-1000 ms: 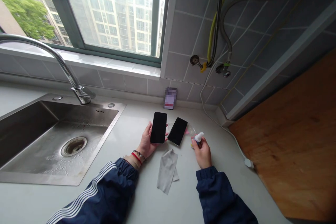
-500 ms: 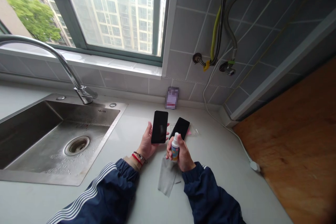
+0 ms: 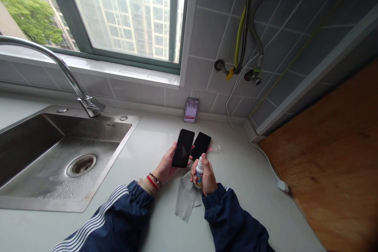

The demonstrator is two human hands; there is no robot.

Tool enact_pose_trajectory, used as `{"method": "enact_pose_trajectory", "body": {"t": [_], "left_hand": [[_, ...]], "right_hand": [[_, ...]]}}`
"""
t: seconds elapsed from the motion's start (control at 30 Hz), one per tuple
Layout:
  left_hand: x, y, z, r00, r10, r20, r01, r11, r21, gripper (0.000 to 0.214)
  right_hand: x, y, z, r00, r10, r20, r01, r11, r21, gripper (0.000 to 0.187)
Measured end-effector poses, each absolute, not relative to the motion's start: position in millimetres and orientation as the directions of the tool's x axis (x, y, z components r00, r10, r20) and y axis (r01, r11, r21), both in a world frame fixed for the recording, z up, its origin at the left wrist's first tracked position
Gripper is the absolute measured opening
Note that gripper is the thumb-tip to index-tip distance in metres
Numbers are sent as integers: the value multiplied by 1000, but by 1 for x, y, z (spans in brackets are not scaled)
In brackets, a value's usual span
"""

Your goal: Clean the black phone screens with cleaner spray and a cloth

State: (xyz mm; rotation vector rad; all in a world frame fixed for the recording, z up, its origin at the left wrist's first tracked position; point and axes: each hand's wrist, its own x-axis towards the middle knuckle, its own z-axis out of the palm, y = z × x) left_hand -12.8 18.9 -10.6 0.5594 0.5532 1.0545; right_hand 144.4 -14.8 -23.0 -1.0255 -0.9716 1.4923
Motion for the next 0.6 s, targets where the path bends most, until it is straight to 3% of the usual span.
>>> {"method": "enact_pose_trajectory", "body": {"t": [0.23,0.6], "left_hand": [[-10,17,-6,387,909,-154,-633,384,672,56],[-4,16,-14,424,887,-184,-626,434,649,59]], "right_hand": [[147,-17,-19,-22,990,-139,-259,-140,-956,68],[145,-17,-20,-92,985,-146,-241,-164,-957,70]]}}
